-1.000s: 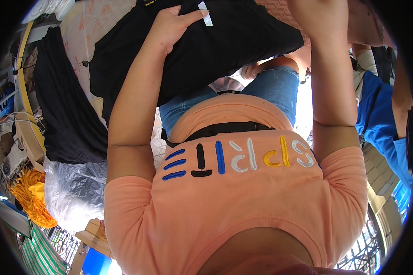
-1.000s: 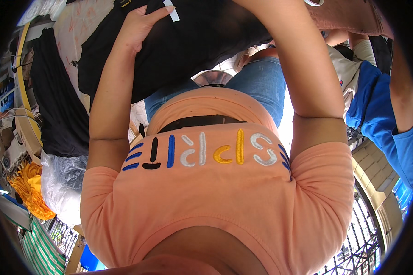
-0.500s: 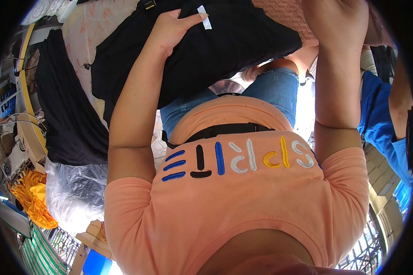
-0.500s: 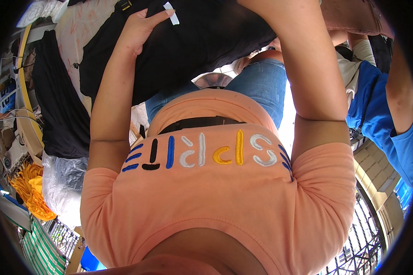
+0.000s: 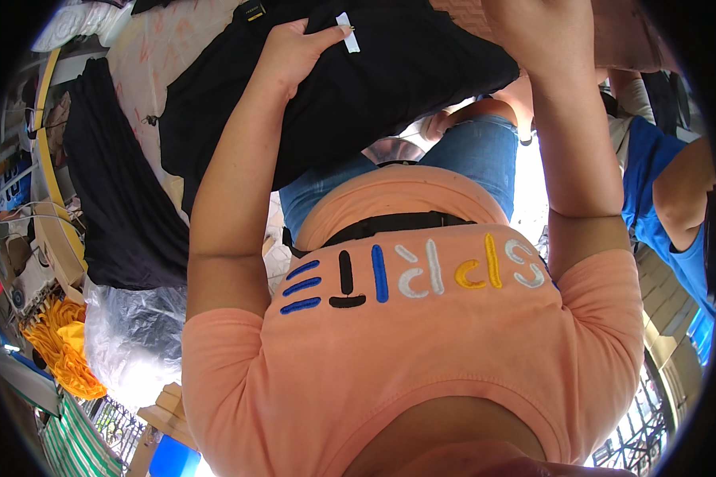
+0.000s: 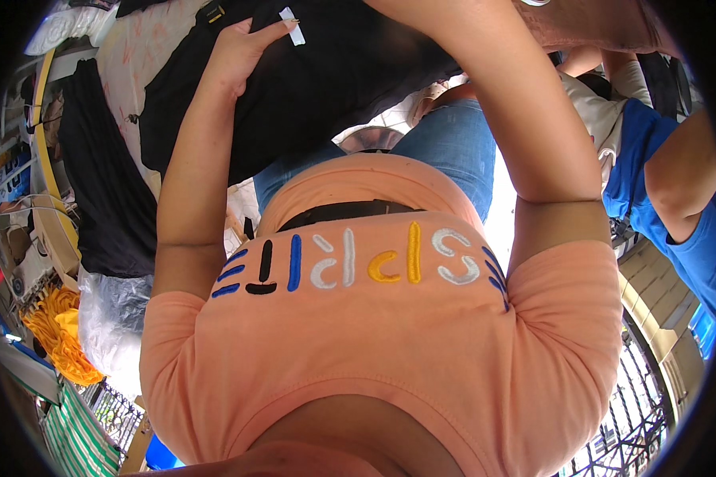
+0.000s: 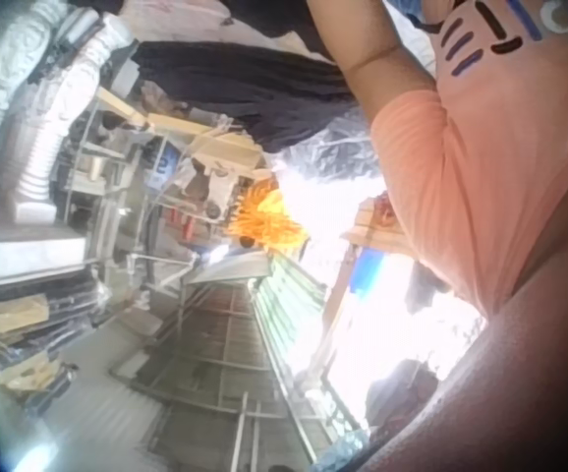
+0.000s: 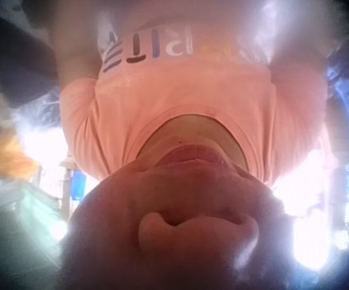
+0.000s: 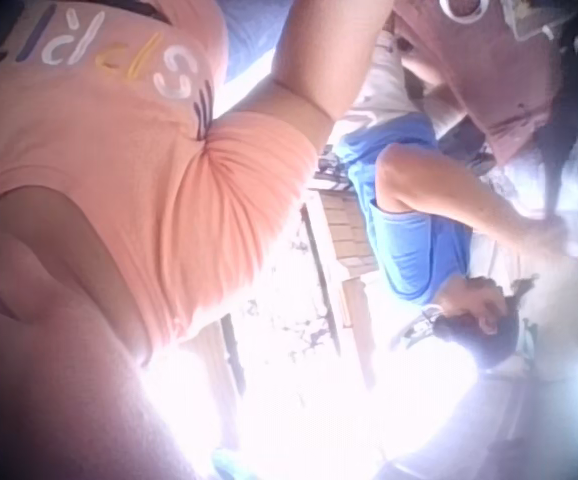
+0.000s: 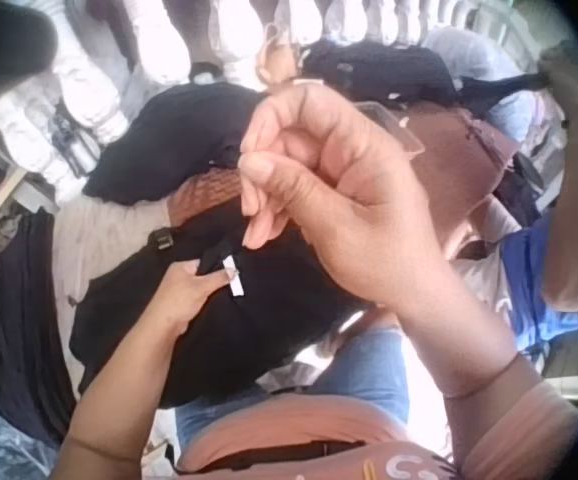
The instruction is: The person applies adhesive labels to black garment pieces by hand, positioning white label strips onto the fabric and smoothing them down.
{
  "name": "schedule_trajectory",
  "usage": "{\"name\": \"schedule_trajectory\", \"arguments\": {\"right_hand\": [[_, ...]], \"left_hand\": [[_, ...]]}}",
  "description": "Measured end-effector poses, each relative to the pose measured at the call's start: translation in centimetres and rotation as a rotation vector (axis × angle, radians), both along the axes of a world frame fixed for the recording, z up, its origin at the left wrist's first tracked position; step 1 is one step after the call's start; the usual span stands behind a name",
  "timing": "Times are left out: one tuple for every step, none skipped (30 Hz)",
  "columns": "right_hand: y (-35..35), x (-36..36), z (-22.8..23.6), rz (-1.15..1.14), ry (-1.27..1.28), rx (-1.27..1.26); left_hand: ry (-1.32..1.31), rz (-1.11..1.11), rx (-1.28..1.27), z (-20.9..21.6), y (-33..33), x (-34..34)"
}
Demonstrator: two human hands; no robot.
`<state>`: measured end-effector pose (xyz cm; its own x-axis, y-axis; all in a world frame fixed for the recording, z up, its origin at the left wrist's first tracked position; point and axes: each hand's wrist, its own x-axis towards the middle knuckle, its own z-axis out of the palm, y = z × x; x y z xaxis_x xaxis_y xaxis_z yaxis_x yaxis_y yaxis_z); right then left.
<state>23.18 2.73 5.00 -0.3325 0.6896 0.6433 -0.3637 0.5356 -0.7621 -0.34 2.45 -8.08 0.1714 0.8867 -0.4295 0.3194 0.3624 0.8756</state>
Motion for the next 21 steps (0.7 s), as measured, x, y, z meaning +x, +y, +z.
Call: {"name": "schedule_trajectory", "arguments": {"right_hand": [[0.0, 0.0, 0.3, -0.019, 0.013, 0.033], [-0.3, 0.3, 1.7, -0.062, 0.006, 0.078], [-0.4, 0.6, 1.6, -0.072, 0.012, 0.077], [-0.4, 0.7, 1.4, -0.077, 0.018, 0.076], [-0.3, 1.3, 1.1, -0.097, 0.020, 0.072], [-0.2, 1.0, 0.1, -0.057, 0.040, 0.027], [-0.5, 0.8, 0.5, -0.053, 0.047, 0.041], [-1.1, 0.6, 0.9, -0.058, 0.053, 0.031], [-1.5, 0.4, 1.0, -0.059, 0.049, 0.010], [-1.7, 0.0, 1.0, -0.068, 0.042, -0.044], [-1.5, 0.1, 0.5, -0.057, 0.016, -0.050], [-1.3, -0.1, -0.2, -0.042, -0.019, -0.094], [-1.4, 0.0, -0.6, -0.039, -0.033, -0.117], [-1.5, -0.1, -0.8, -0.021, -0.044, -0.139], [-1.5, 0.0, -0.5, -0.023, -0.018, -0.105], [-1.7, 0.3, 0.0, -0.030, 0.014, -0.063], [-1.7, 0.4, 0.4, -0.036, 0.038, -0.034], [-1.9, 0.5, 0.6, -0.034, 0.055, -0.022], [-2.2, 0.4, 0.8, -0.022, 0.068, -0.019], [-2.4, 0.4, 0.8, -0.010, 0.086, -0.016], [-2.8, 0.4, 0.9, 0.006, 0.103, -0.014]], "left_hand": [[0.074, 0.086, 0.098, -1.3, 0.1, -0.3], [0.127, 0.155, 0.205, -3.3, 0.8, 0.1], [0.195, 0.228, 0.297, -3.5, 0.7, 1.0], [0.053, 0.186, 0.273, -3.5, 0.3, 1.0], [-0.098, 0.128, 0.249, -0.7, -0.2, 2.3], [-0.225, 0.105, 0.225, 1.3, -1.1, 2.2], [-0.215, 0.115, 0.210, 2.0, -1.1, 2.2], [-0.201, 0.125, 0.190, 2.3, -1.3, 2.1], [-0.188, 0.135, 0.168, 2.3, -1.4, 2.1], [-0.140, 0.131, 0.173, 1.9, -1.5, 1.8], [-0.096, 0.113, 0.185, 1.7, -1.3, 1.7], [-0.053, 0.095, 0.197, 1.6, -1.0, 1.8], [-0.095, 0.083, 0.233, 1.4, -1.0, 2.0], [-0.133, 0.084, 0.265, 1.4, -1.3, 2.0], [-0.171, 0.084, 0.298, 1.3, -1.4, 1.9], [-0.127, 0.089, 0.237, 1.2, -1.2, 1.6], [-0.084, 0.089, 0.176, 1.1, -0.9, 1.4], [-0.042, 0.090, 0.115, 1.0, -0.8, 1.2], [-0.069, 0.078, 0.169, 0.8, -1.0, 1.2], [-0.096, 0.068, 0.226, 0.8, -1.2, 1.3], [-0.123, 0.060, 0.283, 0.7, -1.3, 1.3]]}}
